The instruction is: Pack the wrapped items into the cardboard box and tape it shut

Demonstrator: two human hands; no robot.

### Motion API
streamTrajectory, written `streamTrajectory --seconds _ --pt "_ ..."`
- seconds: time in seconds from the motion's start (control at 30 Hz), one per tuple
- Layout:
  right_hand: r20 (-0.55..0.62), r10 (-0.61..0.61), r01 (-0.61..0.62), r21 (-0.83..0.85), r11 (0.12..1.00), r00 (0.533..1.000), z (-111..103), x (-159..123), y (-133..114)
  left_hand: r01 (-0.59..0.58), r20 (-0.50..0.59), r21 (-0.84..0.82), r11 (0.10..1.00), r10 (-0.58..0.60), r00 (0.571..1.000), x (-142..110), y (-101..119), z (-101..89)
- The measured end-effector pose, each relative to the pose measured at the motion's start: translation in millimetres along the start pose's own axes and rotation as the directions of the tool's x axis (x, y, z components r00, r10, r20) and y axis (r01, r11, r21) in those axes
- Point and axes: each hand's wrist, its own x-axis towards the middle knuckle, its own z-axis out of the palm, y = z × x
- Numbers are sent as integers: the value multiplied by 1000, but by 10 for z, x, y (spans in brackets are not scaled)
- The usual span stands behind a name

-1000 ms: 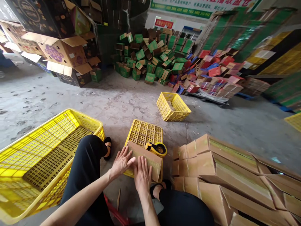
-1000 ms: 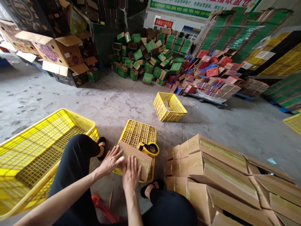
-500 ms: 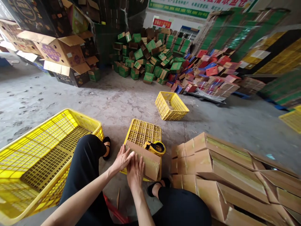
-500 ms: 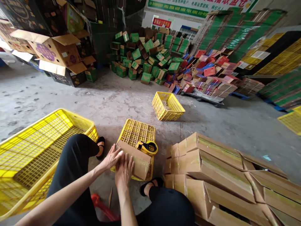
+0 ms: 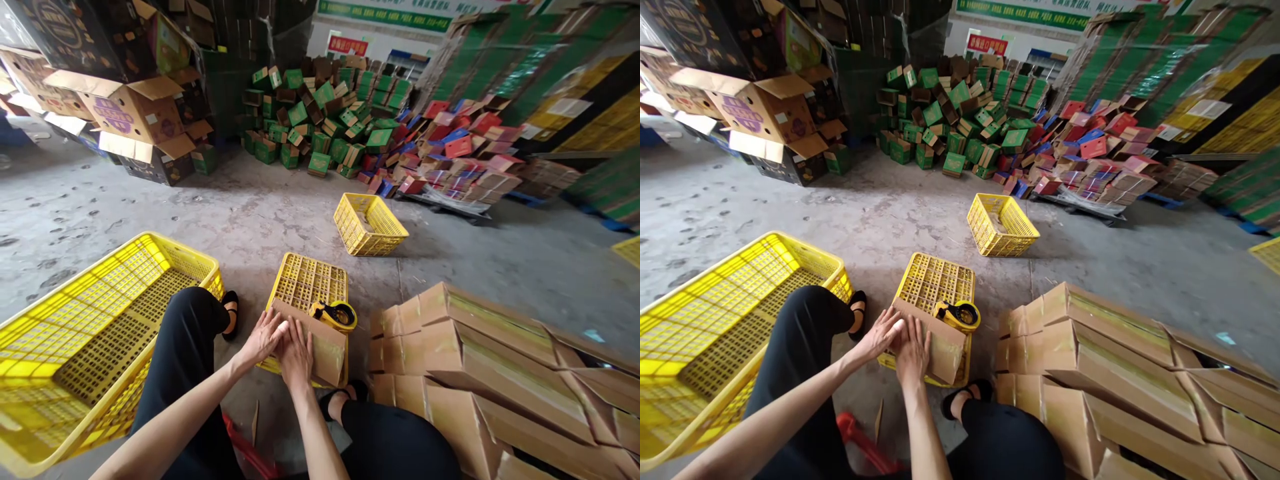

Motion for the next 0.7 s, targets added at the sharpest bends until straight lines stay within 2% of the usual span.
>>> streamTrajectory --seconds 0.07,0.17,0.27,0.33,0.4,0.5,0.6,0.7 --pt "-46 57 -58 -17 998 997 -31 -127 180 -57 21 41 998 56 998 -26 -35 2" --pt "-86 175 -180 -57 982 981 -105 -339 490 -73 50 86 994 69 996 -47 -40 -2" --pt "-70 359 -363 -60 930 931 -165 -500 752 -68 65 128 989 60 996 -41 -11 -8" --pt "-46 431 -433 -45 900 901 -175 -551 833 -47 75 138 989 37 997 -33 6 -14" --pt "-66 455 -458 -46 888 888 -155 -567 820 -31 83 135 990 20 996 -30 18 -20" --pt "-164 436 -451 -71 890 885 -76 -578 666 -52 97 153 987 38 995 -40 33 -26" --pt "-212 361 -383 -76 920 908 42 -614 431 -58 110 190 980 37 993 -52 58 -24" --pt "-201 291 -305 -44 951 935 168 -641 148 -47 126 223 974 19 992 -53 88 -25"
